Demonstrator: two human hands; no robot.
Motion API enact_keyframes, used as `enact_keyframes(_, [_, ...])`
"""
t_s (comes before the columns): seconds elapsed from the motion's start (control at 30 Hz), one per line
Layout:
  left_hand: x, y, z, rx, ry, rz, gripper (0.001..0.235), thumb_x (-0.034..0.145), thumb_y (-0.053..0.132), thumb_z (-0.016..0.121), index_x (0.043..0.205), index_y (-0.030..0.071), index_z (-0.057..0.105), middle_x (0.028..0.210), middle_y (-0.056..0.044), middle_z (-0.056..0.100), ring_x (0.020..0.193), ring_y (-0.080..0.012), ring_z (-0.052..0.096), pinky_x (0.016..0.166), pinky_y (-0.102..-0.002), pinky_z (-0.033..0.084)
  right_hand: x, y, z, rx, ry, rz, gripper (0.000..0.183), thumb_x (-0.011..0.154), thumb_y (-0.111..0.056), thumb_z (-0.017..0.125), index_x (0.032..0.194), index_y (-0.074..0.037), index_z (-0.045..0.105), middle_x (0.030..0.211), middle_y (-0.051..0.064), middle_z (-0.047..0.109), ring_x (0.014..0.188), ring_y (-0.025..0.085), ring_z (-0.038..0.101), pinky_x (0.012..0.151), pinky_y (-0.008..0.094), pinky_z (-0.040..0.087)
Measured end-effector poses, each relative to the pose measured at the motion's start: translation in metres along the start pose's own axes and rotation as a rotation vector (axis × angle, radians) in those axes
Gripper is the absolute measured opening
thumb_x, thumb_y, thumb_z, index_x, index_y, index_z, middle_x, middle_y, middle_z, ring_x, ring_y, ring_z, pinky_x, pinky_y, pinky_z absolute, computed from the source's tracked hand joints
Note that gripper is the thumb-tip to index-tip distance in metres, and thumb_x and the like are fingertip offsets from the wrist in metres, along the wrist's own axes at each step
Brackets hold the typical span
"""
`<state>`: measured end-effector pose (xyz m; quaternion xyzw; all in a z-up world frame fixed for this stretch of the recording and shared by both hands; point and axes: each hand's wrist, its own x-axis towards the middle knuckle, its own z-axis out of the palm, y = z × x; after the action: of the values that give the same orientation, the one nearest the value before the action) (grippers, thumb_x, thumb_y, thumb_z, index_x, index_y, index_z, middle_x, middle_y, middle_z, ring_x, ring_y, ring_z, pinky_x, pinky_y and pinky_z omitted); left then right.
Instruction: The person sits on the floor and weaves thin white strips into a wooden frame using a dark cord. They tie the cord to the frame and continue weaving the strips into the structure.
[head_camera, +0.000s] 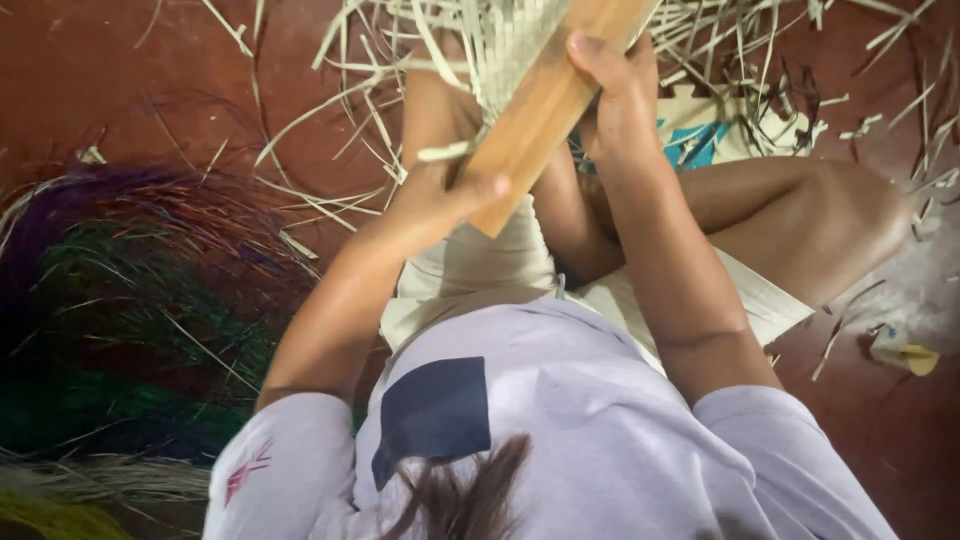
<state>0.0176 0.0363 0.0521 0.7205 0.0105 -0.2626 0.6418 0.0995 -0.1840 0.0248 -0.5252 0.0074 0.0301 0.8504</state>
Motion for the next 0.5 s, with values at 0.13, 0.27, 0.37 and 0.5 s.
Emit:
enact_keyframes(0.13, [0.024, -0.013, 0.017, -0.313, 0.028, 0.017, 0.038, 0.085, 0.037, 0.077, 0.101, 0.004, 0.072, 0.089, 0.002, 0.067, 0.083, -0.007, 0.062, 0.066, -0.022, 0.048, 0.016, -0.008, -0.008, 0.043, 0.122, 0.012, 0.041, 0.076, -0.022, 0.086, 0.106, -0.005, 0.064, 0.093, 0.008, 0.07, 0.088, 0.028, 0.073, 0.078, 0.044, 0.063])
enact_keyframes(0.27, [0.04, -0.01, 0.02, -0.327, 0.069, -0.015, 0.042, 0.081, 0.036, 0.079, 0.103, 0.001, 0.073, 0.094, -0.001, 0.07, 0.086, -0.0087, 0.064, 0.07, -0.024, 0.052, 0.031, -0.013, -0.026, -0.023, 0.063, 0.029, 0.029, 0.082, -0.021, 0.086, 0.1, -0.01, 0.065, 0.091, 0.001, 0.068, 0.085, 0.018, 0.07, 0.078, 0.037, 0.06])
enact_keyframes(0.37, [0.041, 0.01, 0.009, -0.421, 0.086, -0.013, 0.055, 0.077, 0.032, 0.082, 0.115, -0.005, 0.07, 0.103, -0.008, 0.073, 0.092, -0.0154, 0.069, 0.076, -0.027, 0.058, 0.042, -0.032, -0.048, -0.249, -0.11, 0.1, 0.043, 0.089, -0.045, 0.072, 0.114, -0.012, 0.061, 0.107, 0.0, 0.067, 0.096, 0.015, 0.071, 0.077, 0.032, 0.064])
enact_keyframes(0.5, [0.029, 0.036, -0.008, -0.392, 0.185, -0.079, 0.064, 0.075, 0.03, 0.08, 0.127, -0.006, 0.065, 0.109, -0.008, 0.072, 0.098, -0.0173, 0.07, 0.079, -0.026, 0.059, 0.046, -0.106, -0.052, -0.667, -0.682, 0.097, 0.058, 0.101, -0.068, 0.044, 0.087, -0.012, 0.051, 0.083, -0.001, 0.048, 0.076, 0.009, 0.05, 0.071, 0.023, 0.041])
